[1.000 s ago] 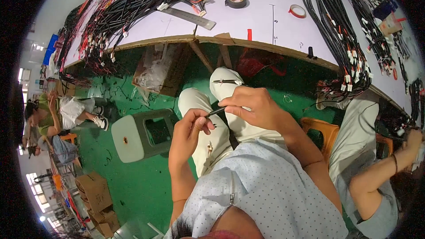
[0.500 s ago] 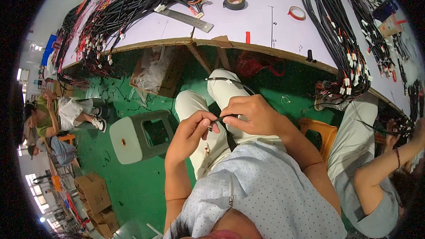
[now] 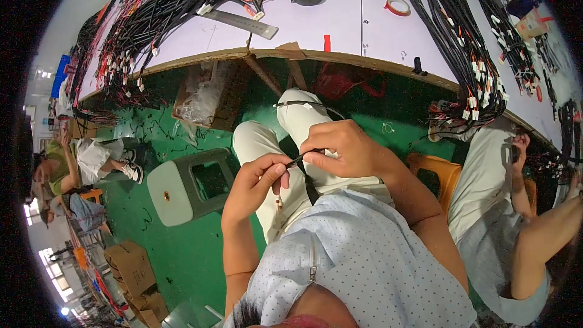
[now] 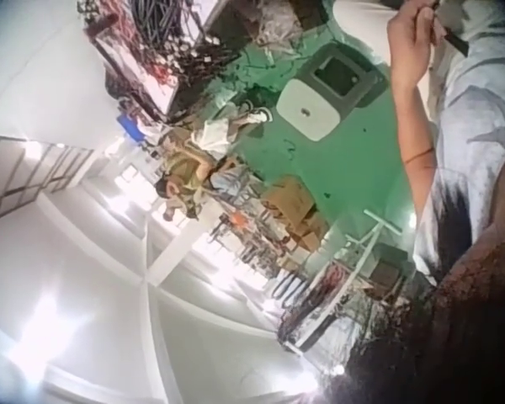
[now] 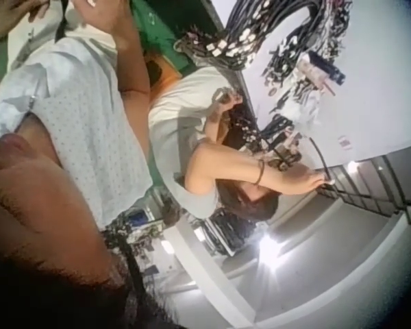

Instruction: The person assembles wire harnesses by attaching plastic connectors to the wires and wrapping electrical tape around the cables by hand.

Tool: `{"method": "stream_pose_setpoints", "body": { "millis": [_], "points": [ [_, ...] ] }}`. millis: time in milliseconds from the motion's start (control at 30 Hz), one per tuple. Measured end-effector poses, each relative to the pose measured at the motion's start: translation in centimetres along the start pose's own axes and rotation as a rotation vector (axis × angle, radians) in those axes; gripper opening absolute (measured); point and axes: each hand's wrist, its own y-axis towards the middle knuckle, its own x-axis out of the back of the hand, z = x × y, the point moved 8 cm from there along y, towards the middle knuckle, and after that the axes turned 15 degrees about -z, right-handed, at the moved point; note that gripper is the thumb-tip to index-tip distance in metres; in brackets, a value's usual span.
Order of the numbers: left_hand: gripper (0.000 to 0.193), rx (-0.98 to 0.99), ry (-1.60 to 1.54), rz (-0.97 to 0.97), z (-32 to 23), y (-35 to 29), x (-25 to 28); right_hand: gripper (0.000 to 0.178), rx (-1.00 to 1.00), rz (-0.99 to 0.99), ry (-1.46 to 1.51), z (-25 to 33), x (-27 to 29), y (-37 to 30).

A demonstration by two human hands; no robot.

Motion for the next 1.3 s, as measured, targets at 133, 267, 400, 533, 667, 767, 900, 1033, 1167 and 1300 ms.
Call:
{"method": "stream_pose_setpoints", "body": {
  "millis": [133,267,400,533,667,767,900,1033,1167,1300],
  "points": [
    [0.025,-0.079,0.09,-0.034,-0.6,0.2,0.4,0.012,-0.04,-0.007,-0.005,-0.3,0.0,-0.1],
    [0.029,-0.086,-0.078,-0.072,-0.7,0.6,1.3,0.011,-0.151,-0.041,-0.005,-1.0,1.0,-0.4],
    [0.035,-0.083,-0.171,-0.128,-0.6,0.6,2.8,0.011,-0.255,-0.153,0.032,-1.9,2.3,-0.8],
    [0.027,-0.126,-0.162,-0.217,-0.6,0.9,3.5,0.011,-0.284,-0.173,0.027,-2.6,2.5,-1.4],
    [0.019,-0.118,-0.296,-0.296,-1.5,2.1,3.8,0.016,-0.419,-0.188,0.222,-3.6,1.1,-1.5],
    [0.017,-0.163,-0.179,-0.331,-3.7,3.7,4.2,0.022,-0.631,-0.107,0.475,-4.1,-0.4,-1.3],
    [0.017,-0.261,0.086,-0.369,-7.7,6.8,5.9,0.025,-0.771,-0.065,0.683,-4.6,-2.7,1.2],
    [0.027,-0.361,0.171,-0.433,-11.1,9.9,8.5,0.021,-0.718,-0.224,0.819,-5.4,-4.9,5.7],
    [0.025,-0.324,0.215,-0.537,-13.0,13.4,13.1,0.02,-0.689,-0.364,1.045,-5.9,-8.8,10.3],
    [0.025,-0.331,0.286,-0.481,-14.0,16.9,16.5,0.02,-0.645,-0.51,1.117,-7.1,-11.5,14.2]
  ]
}}
